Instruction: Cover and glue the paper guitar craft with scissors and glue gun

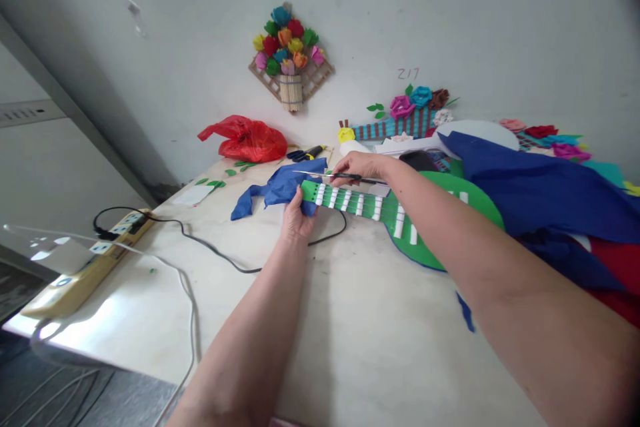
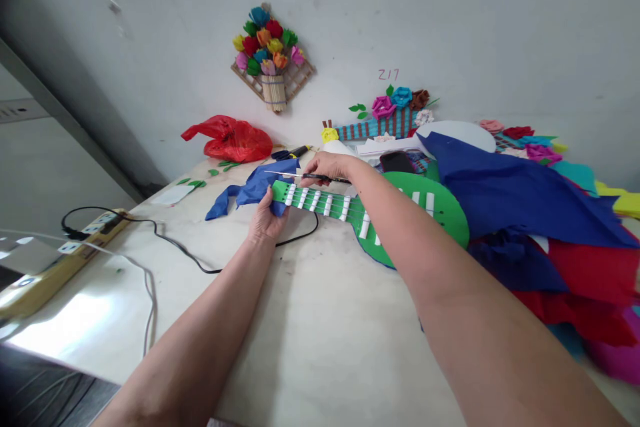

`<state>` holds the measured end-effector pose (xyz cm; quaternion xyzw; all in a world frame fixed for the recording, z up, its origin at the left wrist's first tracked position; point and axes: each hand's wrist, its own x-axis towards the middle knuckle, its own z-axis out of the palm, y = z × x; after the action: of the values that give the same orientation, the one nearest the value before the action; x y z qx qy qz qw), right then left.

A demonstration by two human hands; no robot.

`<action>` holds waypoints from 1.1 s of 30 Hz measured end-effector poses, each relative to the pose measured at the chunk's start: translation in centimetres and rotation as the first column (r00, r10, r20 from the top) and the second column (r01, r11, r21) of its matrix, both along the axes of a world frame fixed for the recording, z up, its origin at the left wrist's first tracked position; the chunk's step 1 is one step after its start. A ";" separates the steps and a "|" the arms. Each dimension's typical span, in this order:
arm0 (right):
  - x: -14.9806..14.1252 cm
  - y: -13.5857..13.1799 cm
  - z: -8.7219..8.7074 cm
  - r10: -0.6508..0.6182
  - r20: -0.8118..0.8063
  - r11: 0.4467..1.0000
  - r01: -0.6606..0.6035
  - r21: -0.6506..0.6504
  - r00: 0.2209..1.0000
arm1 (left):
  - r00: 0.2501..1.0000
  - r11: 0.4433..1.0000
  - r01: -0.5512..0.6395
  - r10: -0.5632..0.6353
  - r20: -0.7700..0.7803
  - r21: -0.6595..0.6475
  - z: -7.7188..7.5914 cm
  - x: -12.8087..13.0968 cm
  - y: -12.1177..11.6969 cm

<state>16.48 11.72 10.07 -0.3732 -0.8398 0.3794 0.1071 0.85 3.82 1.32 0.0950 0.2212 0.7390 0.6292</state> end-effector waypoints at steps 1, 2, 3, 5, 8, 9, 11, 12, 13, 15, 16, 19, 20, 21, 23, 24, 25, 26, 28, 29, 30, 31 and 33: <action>-0.1 0.0 0.0 0.001 0.013 1.000 -0.001 0.003 1.000 | 1.000 1.000 -0.002 0.002 0.001 -0.003 0.0 0.0 0.0; -0.1 0.1 0.1 0.004 0.026 1.000 -0.004 0.008 1.000 | 1.000 1.000 -0.008 0.008 0.002 -0.006 0.1 0.0 -0.1; -0.3 0.1 0.2 0.009 0.038 1.000 -0.010 0.013 0.999 | 1.000 1.000 -0.015 0.015 0.004 -0.010 0.1 0.0 -0.1; -0.6 0.1 0.4 0.028 0.058 0.999 -0.029 0.025 0.998 | 0.999 0.999 -0.033 0.033 0.009 -0.017 0.1 0.1 -0.2; -1.0 0.1 0.7 0.068 0.086 0.997 -0.071 0.040 0.994 | 0.999 0.999 -0.040 0.040 0.011 -0.011 0.1 0.1 -0.2; -1.1 0.1 0.8 0.077 0.094 0.996 -0.081 0.043 0.993 | 0.999 0.999 -0.035 0.035 0.010 -0.009 0.1 0.1 -0.2; -1.3 0.1 0.9 0.084 0.106 0.995 -0.089 0.050 0.991 | 1.000 1.000 -0.025 0.025 0.012 -0.007 0.1 0.0 -0.2; -1.4 0.1 1.0 0.082 0.110 0.995 -0.088 0.055 0.991 | 1.000 1.000 -0.019 0.019 0.016 -0.007 0.1 0.0 -0.2; -1.4 0.0 1.1 0.078 0.111 0.995 -0.085 0.058 0.991 | 1.000 1.000 -0.014 0.014 0.021 -0.009 0.1 0.0 -0.2; -1.5 0.0 1.1 0.076 0.106 0.995 -0.082 0.061 0.991 | 0.999 1.000 -0.006 0.007 0.036 -0.010 0.1 0.0 -0.2; -1.6 0.0 1.2 0.076 0.101 0.995 -0.083 0.062 0.992 | 0.999 1.000 -0.003 0.003 0.042 -0.008 0.1 0.0 -0.1; -1.6 -0.2 1.2 0.070 0.089 0.995 -0.076 0.070 0.994 | 0.999 1.000 0.006 -0.006 0.054 0.000 0.1 -0.1 -0.1; -1.6 -0.2 1.3 0.065 0.091 0.995 -0.072 0.076 0.994 | 0.998 1.000 0.009 -0.009 0.056 0.001 0.1 -0.1 -0.1; -1.6 -0.3 1.3 0.062 0.094 0.994 -0.070 0.081 0.994 | 0.998 1.000 0.011 -0.011 0.057 0.002 0.0 -0.1 0.0; -1.5 -0.2 1.2 0.063 0.093 0.993 -0.072 0.093 0.994 | 0.998 1.000 0.014 -0.014 0.055 0.004 0.0 -0.1 0.0; -1.4 -0.2 1.2 0.067 0.087 0.992 -0.075 0.099 0.994 | 0.999 1.000 0.013 -0.014 0.052 0.006 0.0 -0.1 0.0; -1.4 -0.1 1.1 0.069 0.079 0.992 -0.077 0.105 0.994 | 0.999 1.000 0.012 -0.012 0.048 0.008 0.0 -0.1 0.0; -1.3 0.1 1.0 0.069 0.073 0.991 -0.077 0.110 0.995 | 0.999 1.000 0.009 -0.009 0.046 0.008 -0.1 -0.1 0.0; -1.1 0.3 0.9 0.067 0.068 0.991 -0.075 0.110 0.995 | 0.999 1.000 0.006 -0.006 0.041 0.000 -0.1 -0.2 0.1; -1.1 0.4 0.8 0.067 0.068 0.992 -0.074 0.103 0.995 | 0.999 1.000 0.004 -0.004 0.038 -0.005 -0.1 -0.2 0.1; -1.0 0.4 0.8 0.066 0.068 0.993 -0.073 0.095 0.995 | 0.999 1.000 0.001 -0.001 0.034 -0.009 -0.1 -0.2 0.1; -1.0 0.4 0.9 0.067 0.069 0.994 -0.073 0.086 0.995 | 0.999 1.000 -0.001 0.002 0.032 -0.012 -0.1 -0.2 0.1; -1.0 0.2 1.1 0.075 0.078 0.993 -0.081 0.086 0.994 | 0.999 1.000 -0.008 0.009 0.033 -0.021 0.0 -0.2 0.0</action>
<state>15.44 11.89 11.18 -0.3488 -0.8734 0.3311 0.0774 0.69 3.84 1.29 0.0752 0.2187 0.7409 0.6305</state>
